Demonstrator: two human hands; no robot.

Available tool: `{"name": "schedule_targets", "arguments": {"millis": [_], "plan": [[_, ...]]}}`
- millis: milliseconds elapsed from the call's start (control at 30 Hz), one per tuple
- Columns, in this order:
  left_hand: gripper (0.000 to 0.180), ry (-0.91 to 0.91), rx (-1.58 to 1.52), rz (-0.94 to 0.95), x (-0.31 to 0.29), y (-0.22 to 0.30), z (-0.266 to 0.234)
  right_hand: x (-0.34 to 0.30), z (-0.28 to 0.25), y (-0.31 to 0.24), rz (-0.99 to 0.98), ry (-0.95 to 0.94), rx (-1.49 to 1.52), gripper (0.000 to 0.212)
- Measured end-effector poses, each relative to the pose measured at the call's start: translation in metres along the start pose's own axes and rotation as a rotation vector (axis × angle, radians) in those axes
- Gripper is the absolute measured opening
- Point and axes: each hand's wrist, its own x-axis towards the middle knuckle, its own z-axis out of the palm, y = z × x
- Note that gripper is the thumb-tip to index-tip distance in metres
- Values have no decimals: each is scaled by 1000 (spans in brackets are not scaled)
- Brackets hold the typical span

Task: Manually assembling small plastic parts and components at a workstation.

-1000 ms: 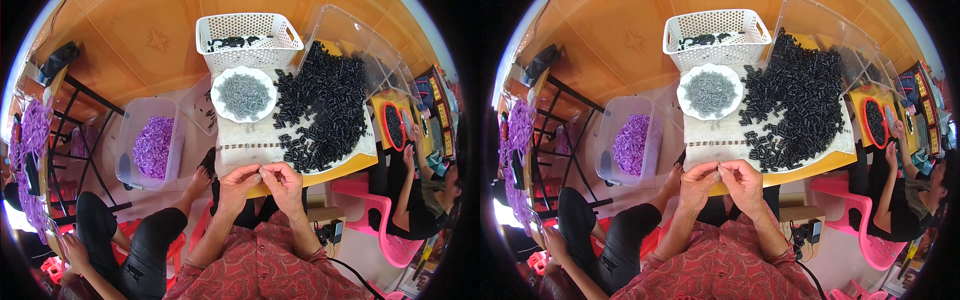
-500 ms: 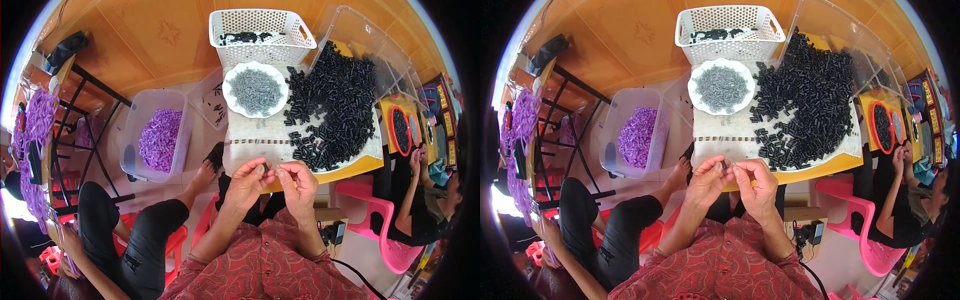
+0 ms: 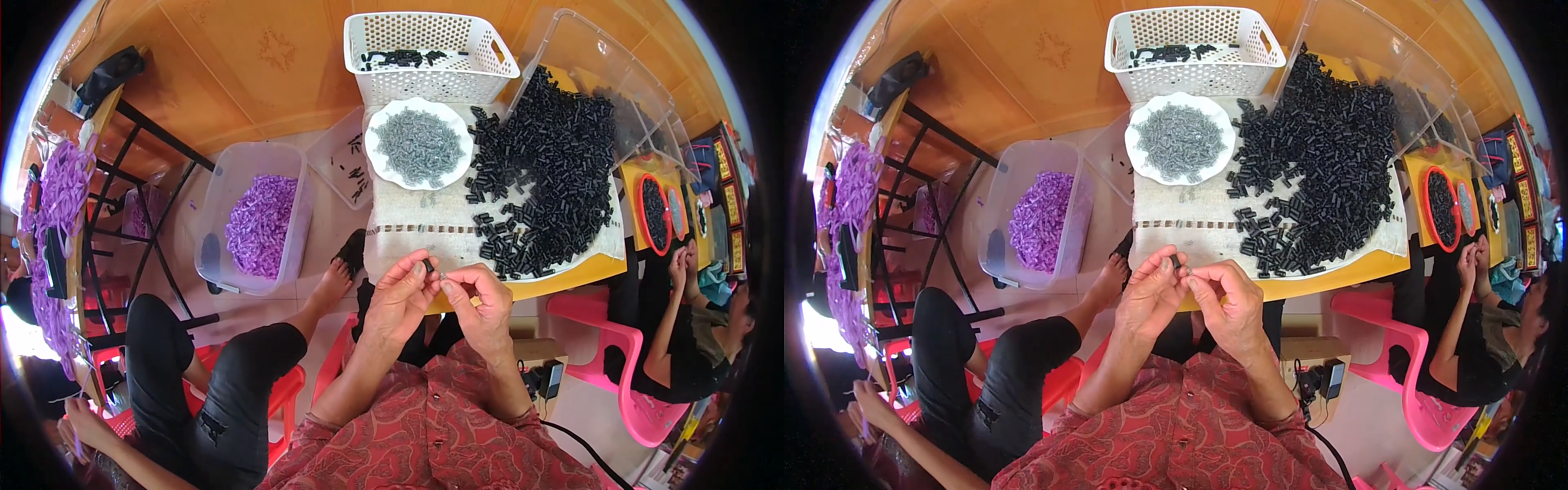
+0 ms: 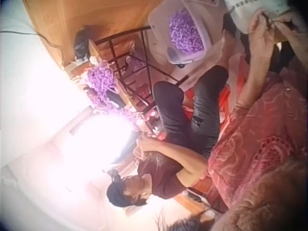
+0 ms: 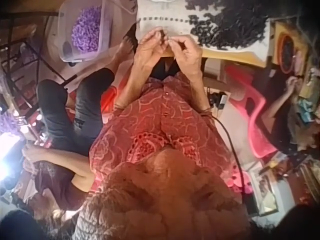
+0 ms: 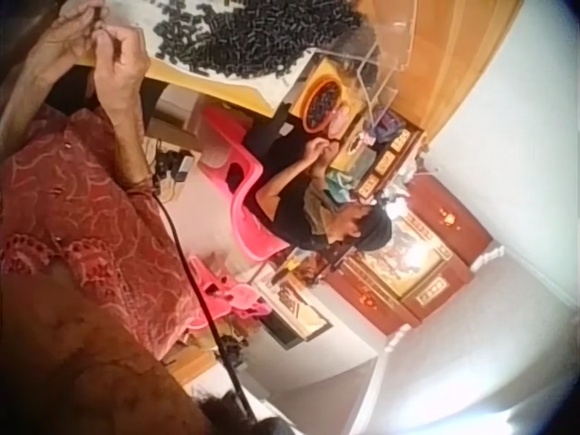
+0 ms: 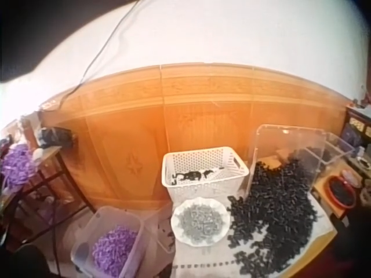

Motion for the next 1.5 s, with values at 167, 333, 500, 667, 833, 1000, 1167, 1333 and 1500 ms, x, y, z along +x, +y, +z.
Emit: {"name": "schedule_targets", "arguments": {"millis": [167,333,500,667,833,1000,1167,1333,1500], "plan": [[25,45,19,1,-1,-1,-1,-1,2,-1,18,-20,-69,9],[25,40,24,0,-1,-1,-3,2,3,-3,-11,-12,-92,9],[26,8,23,5,-1,-2,-6,2,4,-1,-32,7,-87,7],[25,27,60,21,0,-4,-4,3,3,0,-28,-9,-93,8],[23,25,116,52,-2,-8,-2,4,2,0,-34,-20,-140,7],[22,-3,174,71,-2,-11,0,3,1,4,-43,1,-188,9],[22,-69,141,65,-1,-13,-3,3,0,2,20,0,-140,11],[22,-152,-73,15,2,-16,-10,0,-1,6,41,17,-34,12],[25,-201,-137,11,2,-16,-10,1,1,3,-35,34,-55,12]]}}
